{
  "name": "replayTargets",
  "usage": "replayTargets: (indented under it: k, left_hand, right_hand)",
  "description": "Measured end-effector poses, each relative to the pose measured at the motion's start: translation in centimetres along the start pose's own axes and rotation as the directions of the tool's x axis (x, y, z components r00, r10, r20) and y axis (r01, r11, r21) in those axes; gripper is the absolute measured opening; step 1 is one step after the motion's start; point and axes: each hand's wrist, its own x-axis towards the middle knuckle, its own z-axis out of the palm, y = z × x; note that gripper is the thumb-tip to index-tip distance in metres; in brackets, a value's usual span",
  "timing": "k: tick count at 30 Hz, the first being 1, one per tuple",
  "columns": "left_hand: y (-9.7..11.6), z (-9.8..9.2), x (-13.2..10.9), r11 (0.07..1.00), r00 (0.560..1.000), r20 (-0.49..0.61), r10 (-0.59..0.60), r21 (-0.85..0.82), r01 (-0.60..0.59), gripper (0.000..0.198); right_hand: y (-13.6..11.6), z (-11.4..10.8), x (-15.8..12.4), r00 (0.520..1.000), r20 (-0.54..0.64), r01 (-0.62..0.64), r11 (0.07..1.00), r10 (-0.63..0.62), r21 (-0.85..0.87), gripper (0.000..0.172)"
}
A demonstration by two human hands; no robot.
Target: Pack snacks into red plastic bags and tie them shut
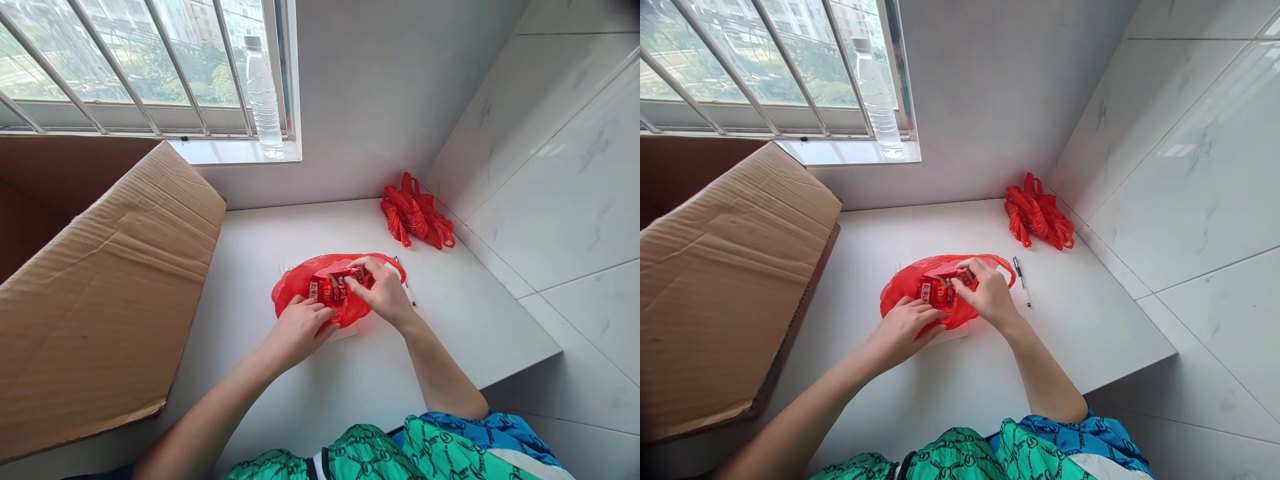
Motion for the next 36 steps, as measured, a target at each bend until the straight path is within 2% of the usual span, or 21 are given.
replayTargets:
  k: [3, 5, 6, 9, 13, 17, 20, 24, 26, 27, 29, 30, 32, 34, 36]
  left_hand:
    - [0.2, 0.0, -0.1, 0.997, 0.997, 0.029, 0.071, -0.011, -0.071, 0.03]
    - [0.0, -0.1, -0.3, 0.995, 0.994, 0.038, 0.102, -0.019, -0.101, 0.031]
    - [-0.2, -0.2, -0.4, 0.994, 0.993, 0.043, 0.108, -0.015, -0.107, 0.032]
    - [-0.8, -0.5, -0.6, 0.996, 0.995, 0.054, 0.079, 0.032, -0.081, 0.036]
    - [-1.2, -0.8, -0.2, 0.993, 0.997, 0.029, -0.069, 0.103, 0.066, 0.04]
    - [-1.3, -1.0, 0.2, 0.978, 0.99, -0.068, -0.121, 0.162, 0.131, 0.031]
    - [-1.5, -0.8, 0.2, 0.965, 0.984, -0.09, -0.151, 0.205, 0.167, 0.025]
    - [-2.3, -0.3, 0.0, 0.959, 0.976, -0.068, -0.208, 0.181, 0.217, 0.017]
    - [-2.6, -0.2, -0.1, 0.956, 0.972, -0.066, -0.227, 0.175, 0.236, 0.017]
    - [-2.8, -0.2, -0.2, 0.954, 0.969, -0.071, -0.237, 0.173, 0.246, 0.017]
    - [-2.9, -0.4, -0.2, 0.956, 0.964, -0.107, -0.245, 0.139, 0.259, 0.018]
    - [-2.8, -0.5, -0.2, 0.961, 0.959, -0.137, -0.246, 0.094, 0.26, 0.02]
    - [-2.5, -0.9, -0.1, 0.968, 0.947, -0.201, -0.251, -0.046, 0.247, 0.024]
    - [-2.0, -1.2, 0.0, 0.957, 0.934, -0.241, -0.265, -0.181, 0.225, 0.029]
    - [-1.5, -1.5, 0.0, 0.94, 0.929, -0.251, -0.272, -0.278, 0.2, 0.035]
  right_hand:
    - [-0.1, 0.3, 0.0, 0.98, 0.199, 0.008, 0.999, -0.014, 0.031, 0.032]
    - [0.4, 0.2, 0.0, 0.959, 0.281, -0.019, 0.996, 0.042, -0.084, 0.04]
    - [0.7, 0.1, 0.1, 0.951, 0.298, -0.03, 0.986, 0.079, -0.166, 0.038]
    - [1.7, -0.2, 0.1, 0.941, 0.307, -0.037, 0.944, 0.144, -0.329, 0.026]
    - [2.3, 0.1, -0.1, 0.953, 0.277, 0.013, 0.901, 0.12, -0.433, 0.026]
    - [2.0, 1.6, 0.0, 0.986, 0.166, 0.117, 0.772, -0.015, -0.625, 0.022]
    - [2.0, 3.2, 0.2, 0.977, 0.168, 0.208, 0.781, -0.134, -0.589, 0.018]
    - [2.4, 4.8, 0.3, 0.969, 0.2, 0.235, 0.802, -0.147, -0.549, 0.017]
    - [2.4, 4.9, 0.3, 0.971, 0.191, 0.216, 0.858, -0.141, -0.466, 0.012]
    - [2.3, 4.7, 0.3, 0.977, 0.173, 0.183, 0.912, -0.126, -0.367, 0.009]
    - [1.9, 4.1, 0.3, 0.987, 0.153, 0.052, 0.997, -0.043, -0.055, 0.009]
    - [1.7, 3.7, 0.2, 0.985, 0.169, -0.036, 0.992, 0.014, 0.124, 0.012]
    - [1.2, 3.1, 0.2, 0.966, 0.241, -0.19, 0.897, 0.097, 0.4, 0.022]
    - [0.8, 2.7, 0.2, 0.949, 0.292, -0.268, 0.802, 0.122, 0.535, 0.028]
    - [0.6, 2.7, 0.2, 0.944, 0.306, -0.294, 0.747, 0.127, 0.597, 0.029]
